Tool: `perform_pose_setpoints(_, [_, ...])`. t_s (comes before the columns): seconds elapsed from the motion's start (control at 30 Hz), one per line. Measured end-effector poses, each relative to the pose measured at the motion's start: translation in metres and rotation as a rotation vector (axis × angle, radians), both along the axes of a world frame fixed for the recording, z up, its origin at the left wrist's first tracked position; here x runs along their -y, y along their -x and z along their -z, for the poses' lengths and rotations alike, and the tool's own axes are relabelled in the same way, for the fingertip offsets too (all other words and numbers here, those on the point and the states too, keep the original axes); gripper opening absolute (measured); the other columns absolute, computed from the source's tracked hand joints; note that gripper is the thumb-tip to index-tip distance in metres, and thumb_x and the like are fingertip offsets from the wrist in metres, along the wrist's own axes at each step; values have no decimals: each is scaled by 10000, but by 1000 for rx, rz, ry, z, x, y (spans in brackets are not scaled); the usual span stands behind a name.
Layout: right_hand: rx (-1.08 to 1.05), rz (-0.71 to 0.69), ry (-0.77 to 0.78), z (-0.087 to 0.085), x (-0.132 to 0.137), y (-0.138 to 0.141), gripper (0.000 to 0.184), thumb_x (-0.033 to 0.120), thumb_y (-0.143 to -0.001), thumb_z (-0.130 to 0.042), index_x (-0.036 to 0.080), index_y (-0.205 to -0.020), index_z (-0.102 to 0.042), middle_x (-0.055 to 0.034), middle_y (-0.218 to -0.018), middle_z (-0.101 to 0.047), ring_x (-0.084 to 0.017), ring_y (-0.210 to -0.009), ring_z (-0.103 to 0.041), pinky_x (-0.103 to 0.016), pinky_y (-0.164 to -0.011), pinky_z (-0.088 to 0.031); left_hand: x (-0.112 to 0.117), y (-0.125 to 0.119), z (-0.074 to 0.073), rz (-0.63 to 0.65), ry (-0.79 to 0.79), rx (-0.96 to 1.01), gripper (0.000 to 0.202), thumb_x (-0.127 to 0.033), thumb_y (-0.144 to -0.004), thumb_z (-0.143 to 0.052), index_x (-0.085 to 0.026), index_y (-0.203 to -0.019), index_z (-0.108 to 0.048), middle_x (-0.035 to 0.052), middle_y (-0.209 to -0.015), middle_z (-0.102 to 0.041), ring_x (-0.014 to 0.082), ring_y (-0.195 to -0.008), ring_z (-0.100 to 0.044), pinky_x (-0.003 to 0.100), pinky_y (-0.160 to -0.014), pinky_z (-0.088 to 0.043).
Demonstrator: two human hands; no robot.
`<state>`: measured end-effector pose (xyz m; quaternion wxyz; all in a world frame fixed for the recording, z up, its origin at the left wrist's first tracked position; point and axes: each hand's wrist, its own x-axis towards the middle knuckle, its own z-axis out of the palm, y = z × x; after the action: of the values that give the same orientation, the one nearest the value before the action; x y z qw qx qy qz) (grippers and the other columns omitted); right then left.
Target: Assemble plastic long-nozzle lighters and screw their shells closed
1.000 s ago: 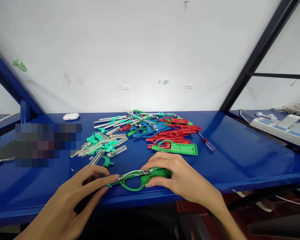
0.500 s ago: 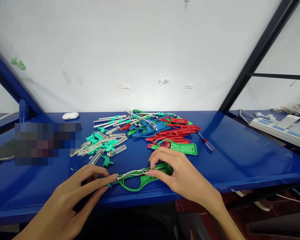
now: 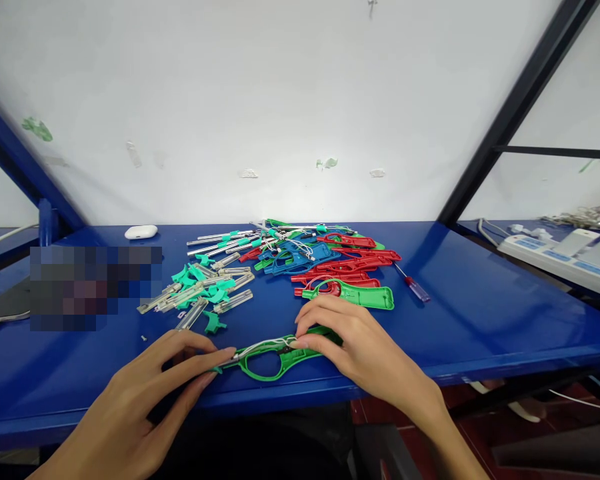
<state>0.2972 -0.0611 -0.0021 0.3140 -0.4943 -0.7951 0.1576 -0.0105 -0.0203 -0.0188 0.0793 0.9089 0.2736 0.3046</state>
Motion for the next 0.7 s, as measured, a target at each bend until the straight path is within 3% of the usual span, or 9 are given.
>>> perform_pose_setpoints(0.7, [-4, 1, -2, -1, 3, 2, 175, 369, -1010, -723, 249, -887, -689, -28, -1108, -730, -191, -989, -706, -314, -928, -506, 1, 1, 1, -9, -39, -8, 414, -110, -1070, -475, -306, -1397, -636, 56, -1138, -661, 195, -972, -686, 326, -812, -616])
